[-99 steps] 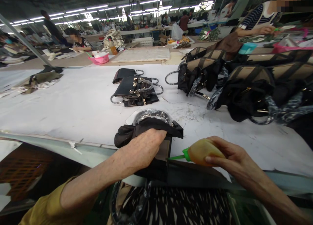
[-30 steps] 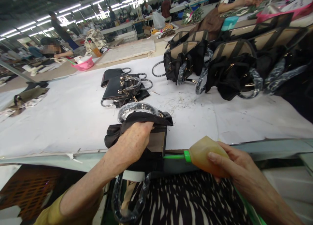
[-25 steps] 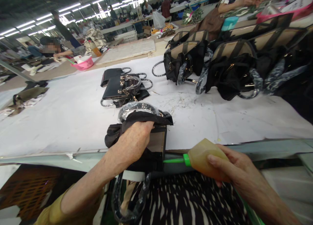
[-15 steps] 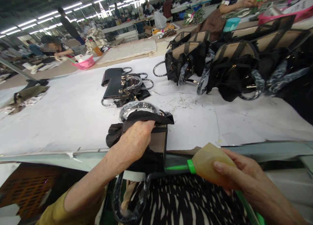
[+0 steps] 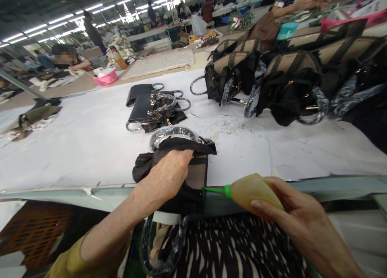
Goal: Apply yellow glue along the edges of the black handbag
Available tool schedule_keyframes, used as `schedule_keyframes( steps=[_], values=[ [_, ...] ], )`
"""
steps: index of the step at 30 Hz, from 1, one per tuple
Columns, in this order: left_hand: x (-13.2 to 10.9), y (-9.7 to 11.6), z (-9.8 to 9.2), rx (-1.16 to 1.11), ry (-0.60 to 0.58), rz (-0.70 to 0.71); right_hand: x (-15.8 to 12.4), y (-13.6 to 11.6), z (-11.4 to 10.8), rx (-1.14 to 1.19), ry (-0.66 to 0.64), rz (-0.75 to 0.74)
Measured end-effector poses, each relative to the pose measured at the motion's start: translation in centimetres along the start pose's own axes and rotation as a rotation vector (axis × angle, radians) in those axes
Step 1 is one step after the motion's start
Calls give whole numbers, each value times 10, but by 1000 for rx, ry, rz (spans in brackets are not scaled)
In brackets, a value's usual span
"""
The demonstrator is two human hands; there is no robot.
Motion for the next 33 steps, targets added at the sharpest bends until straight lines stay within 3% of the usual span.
schedule_keyframes(
  steps=[11, 18, 24, 27, 30, 33],
  values=[
    [6, -2, 1, -33, 7, 14, -6, 7, 3, 184, -146, 52],
    [12, -8, 4, -9, -52, -49, -5, 30, 17, 415, -174, 221],
    [13, -13, 2, -28, -58, -40, -10, 36, 26, 692, -182, 243],
    [16, -13, 0, -59, -51, 6, -11, 43, 23, 831, -137, 334],
    [20, -16, -2, -69, -51, 27, -10, 38, 12, 1066, -4, 460],
    [24, -22, -3, -81, -58, 11, -1, 20, -28, 1196, 179, 360]
  ],
)
Point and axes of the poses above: each hand's wrist, its own x-axis towards the middle knuckle, its own z-axis out of the palm, y = z × x, the point moved 9 cm from there along x, towards the middle knuckle, and after that the axes turned 9 degrees about -x, right-handed, at the moved point
